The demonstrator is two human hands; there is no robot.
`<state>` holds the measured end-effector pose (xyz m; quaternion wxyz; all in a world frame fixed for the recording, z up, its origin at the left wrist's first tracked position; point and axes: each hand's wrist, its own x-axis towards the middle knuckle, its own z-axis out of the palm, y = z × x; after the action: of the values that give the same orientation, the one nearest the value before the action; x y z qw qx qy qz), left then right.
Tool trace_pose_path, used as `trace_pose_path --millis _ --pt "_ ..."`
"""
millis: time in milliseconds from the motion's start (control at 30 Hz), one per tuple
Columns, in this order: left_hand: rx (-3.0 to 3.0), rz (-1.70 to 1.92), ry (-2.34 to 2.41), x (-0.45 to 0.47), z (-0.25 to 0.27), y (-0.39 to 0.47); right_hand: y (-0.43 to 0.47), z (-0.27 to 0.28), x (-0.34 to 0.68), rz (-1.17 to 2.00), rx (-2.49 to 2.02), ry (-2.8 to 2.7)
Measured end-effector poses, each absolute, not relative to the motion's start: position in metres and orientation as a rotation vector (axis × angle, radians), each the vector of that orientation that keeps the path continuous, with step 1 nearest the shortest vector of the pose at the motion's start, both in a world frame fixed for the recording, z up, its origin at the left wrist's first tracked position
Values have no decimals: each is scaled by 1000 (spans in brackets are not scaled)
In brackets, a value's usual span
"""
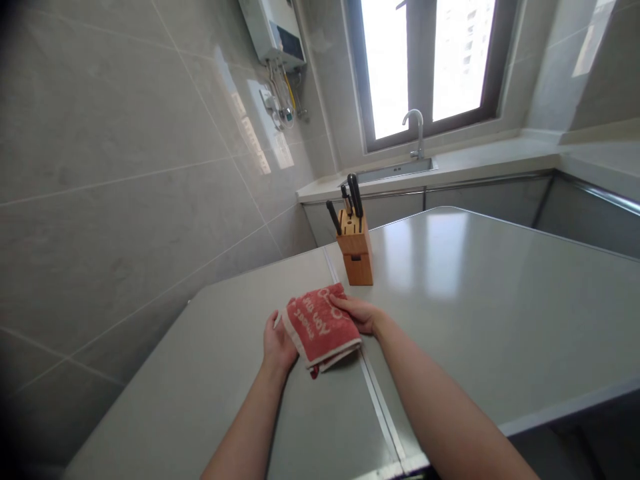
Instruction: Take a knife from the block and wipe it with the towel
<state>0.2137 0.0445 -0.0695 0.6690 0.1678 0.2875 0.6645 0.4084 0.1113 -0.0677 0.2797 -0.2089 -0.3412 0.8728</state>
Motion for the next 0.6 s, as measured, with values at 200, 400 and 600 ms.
trace_pose_path --millis 200,400,600 --pt "435 1524 696 220 -65 42 117 -68 420 2438 -535 -659" --pt "611 1631 975 222 -69 46 124 -74 411 2332 -633 -848" --pt "1233 1670 1350 225 -27 57 129 -77 405 2320 -591 -877"
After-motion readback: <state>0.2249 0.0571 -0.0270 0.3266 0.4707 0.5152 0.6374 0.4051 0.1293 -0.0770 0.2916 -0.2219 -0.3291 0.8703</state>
